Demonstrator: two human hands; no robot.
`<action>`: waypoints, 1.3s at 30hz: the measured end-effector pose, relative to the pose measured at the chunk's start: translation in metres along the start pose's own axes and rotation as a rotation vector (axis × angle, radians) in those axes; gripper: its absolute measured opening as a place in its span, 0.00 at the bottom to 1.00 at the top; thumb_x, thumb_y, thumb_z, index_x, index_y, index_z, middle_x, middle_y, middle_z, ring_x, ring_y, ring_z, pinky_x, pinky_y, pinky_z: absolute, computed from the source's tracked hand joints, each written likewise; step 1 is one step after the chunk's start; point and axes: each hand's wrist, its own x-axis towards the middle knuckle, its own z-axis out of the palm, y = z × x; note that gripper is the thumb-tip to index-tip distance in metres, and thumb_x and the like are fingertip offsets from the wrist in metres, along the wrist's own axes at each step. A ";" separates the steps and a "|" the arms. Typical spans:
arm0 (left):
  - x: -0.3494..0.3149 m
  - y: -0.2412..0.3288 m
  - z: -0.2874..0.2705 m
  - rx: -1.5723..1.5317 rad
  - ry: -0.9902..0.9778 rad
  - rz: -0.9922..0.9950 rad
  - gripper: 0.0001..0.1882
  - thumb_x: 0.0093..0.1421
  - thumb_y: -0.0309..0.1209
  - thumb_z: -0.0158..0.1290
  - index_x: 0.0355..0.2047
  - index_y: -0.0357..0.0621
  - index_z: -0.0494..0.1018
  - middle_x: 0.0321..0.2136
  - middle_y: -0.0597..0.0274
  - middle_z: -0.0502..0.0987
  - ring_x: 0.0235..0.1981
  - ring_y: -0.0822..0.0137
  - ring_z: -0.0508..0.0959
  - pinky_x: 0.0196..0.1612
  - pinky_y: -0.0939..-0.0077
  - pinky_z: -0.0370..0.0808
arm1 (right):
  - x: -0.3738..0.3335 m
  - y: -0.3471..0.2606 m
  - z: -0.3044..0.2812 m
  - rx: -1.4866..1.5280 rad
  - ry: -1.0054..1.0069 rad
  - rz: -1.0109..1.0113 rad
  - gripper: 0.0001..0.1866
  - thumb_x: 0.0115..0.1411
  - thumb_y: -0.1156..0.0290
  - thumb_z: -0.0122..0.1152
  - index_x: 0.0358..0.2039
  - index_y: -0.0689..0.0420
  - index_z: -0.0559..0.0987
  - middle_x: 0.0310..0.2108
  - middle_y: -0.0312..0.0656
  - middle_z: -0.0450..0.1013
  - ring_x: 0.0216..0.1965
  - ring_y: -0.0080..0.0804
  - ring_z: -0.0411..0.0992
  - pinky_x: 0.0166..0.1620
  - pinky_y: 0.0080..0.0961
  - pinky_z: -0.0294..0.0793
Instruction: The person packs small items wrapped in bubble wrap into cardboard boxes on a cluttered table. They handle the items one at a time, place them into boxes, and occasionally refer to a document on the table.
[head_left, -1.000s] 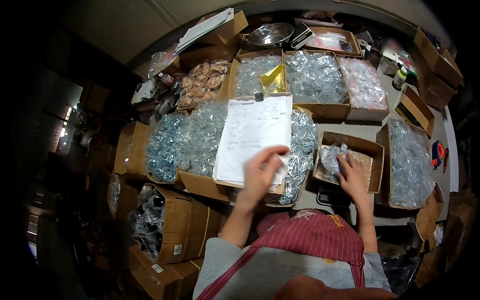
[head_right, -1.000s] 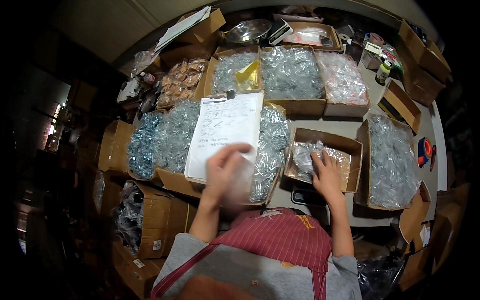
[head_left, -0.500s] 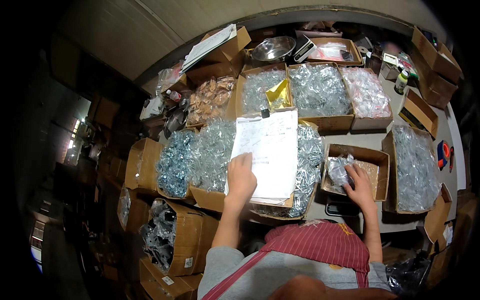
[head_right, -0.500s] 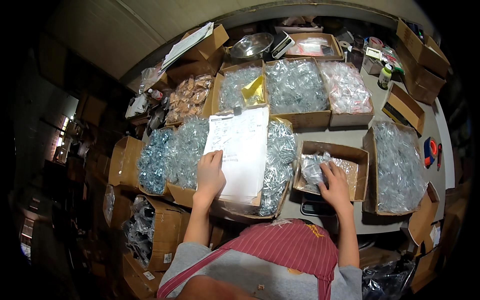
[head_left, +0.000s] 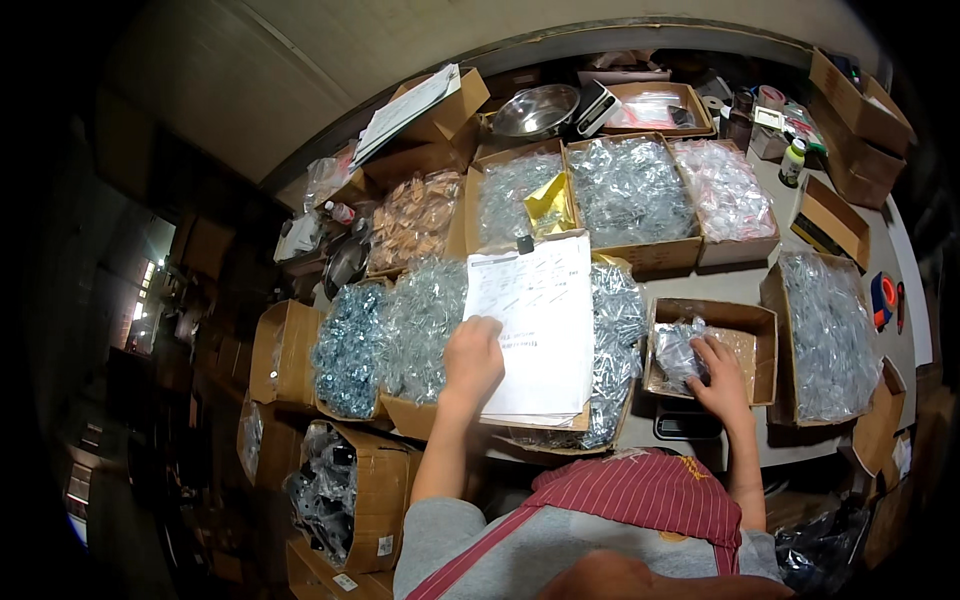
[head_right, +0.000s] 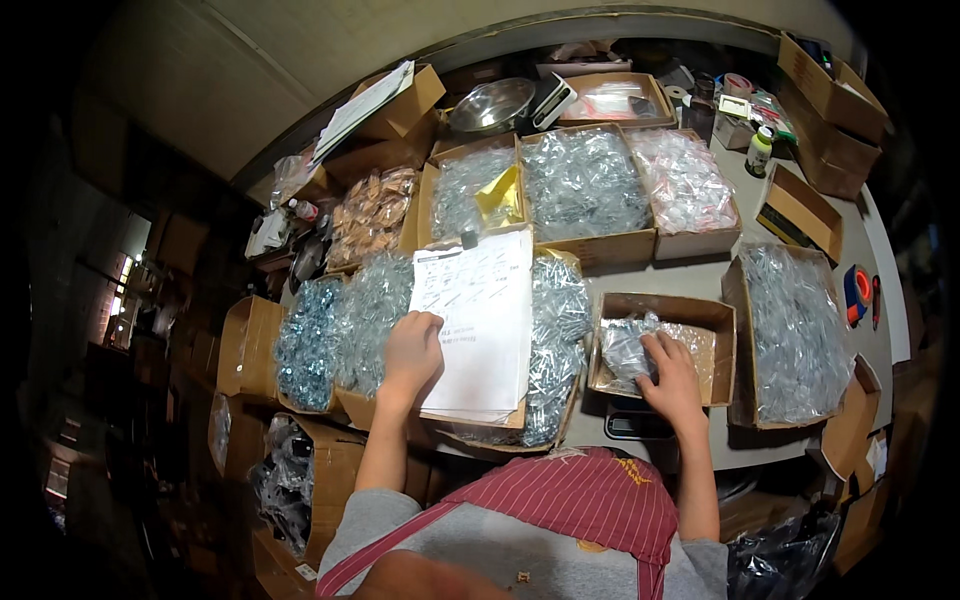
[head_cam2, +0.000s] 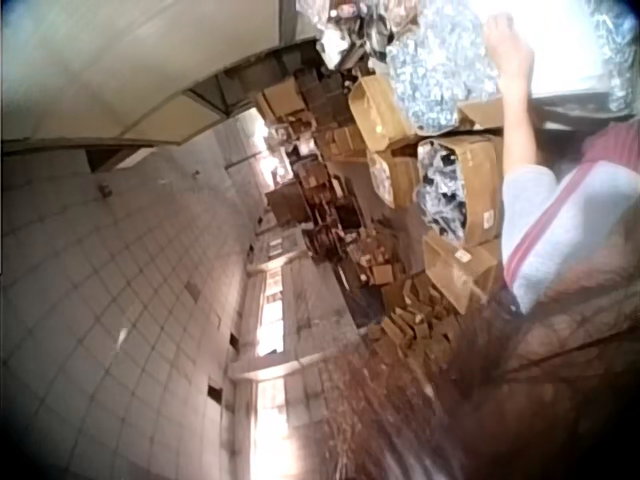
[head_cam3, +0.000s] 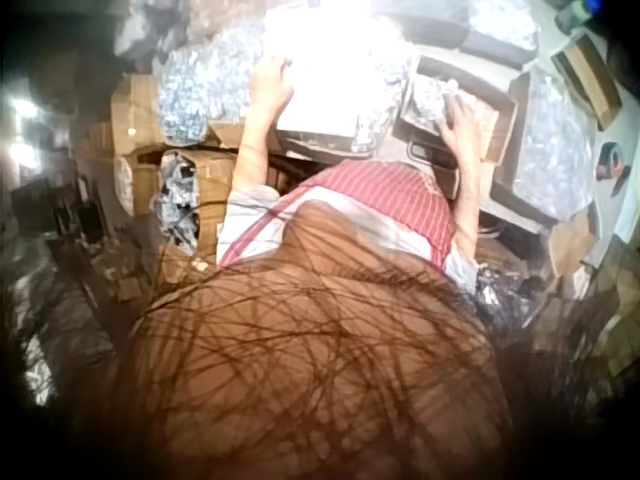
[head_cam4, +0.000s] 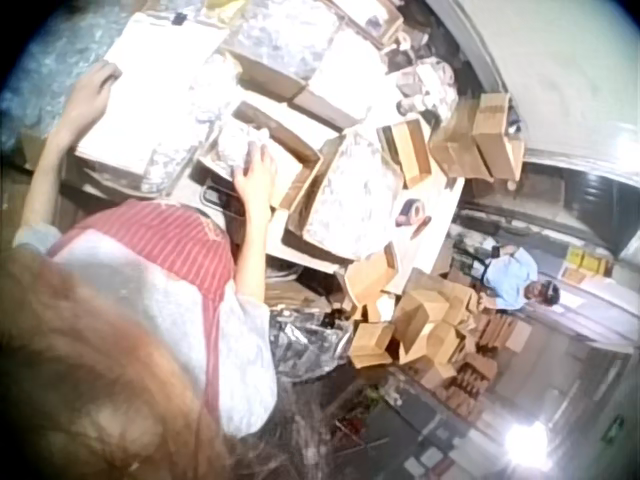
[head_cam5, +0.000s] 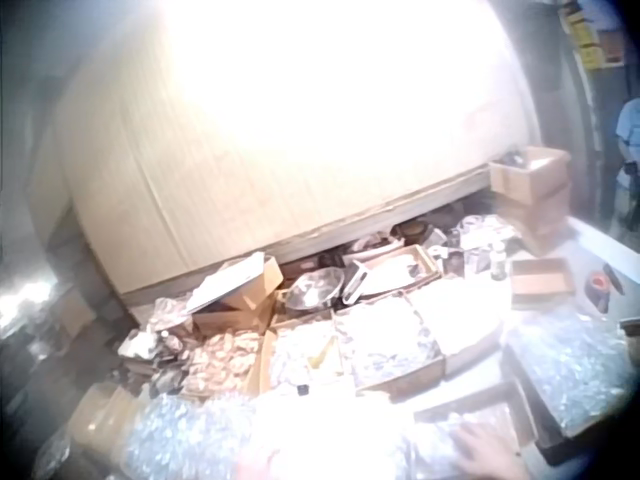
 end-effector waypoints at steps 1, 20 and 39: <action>0.001 0.000 0.000 0.004 0.000 -0.016 0.07 0.57 0.22 0.49 0.35 0.42 0.76 0.32 0.53 0.76 0.34 0.48 0.76 0.40 0.56 0.73 | 0.000 -0.001 0.000 -0.002 0.003 0.000 0.34 0.48 0.70 0.69 0.59 0.53 0.73 0.62 0.54 0.66 0.63 0.58 0.62 0.65 0.45 0.62; 0.051 0.052 0.014 0.219 -0.422 0.164 0.37 0.56 0.27 0.48 0.68 0.57 0.60 0.24 0.49 0.79 0.24 0.49 0.80 0.28 0.54 0.75 | 0.001 0.008 0.006 -0.010 0.033 -0.041 0.48 0.49 0.66 0.71 0.66 0.67 0.58 0.55 0.60 0.69 0.58 0.59 0.65 0.62 0.44 0.64; 0.036 0.022 0.011 0.216 -0.282 -0.069 0.30 0.56 0.29 0.48 0.61 0.54 0.70 0.19 0.46 0.78 0.23 0.46 0.81 0.32 0.51 0.77 | 0.001 0.003 0.004 0.010 0.029 -0.026 0.38 0.49 0.66 0.70 0.60 0.62 0.66 0.58 0.54 0.69 0.60 0.56 0.64 0.63 0.43 0.64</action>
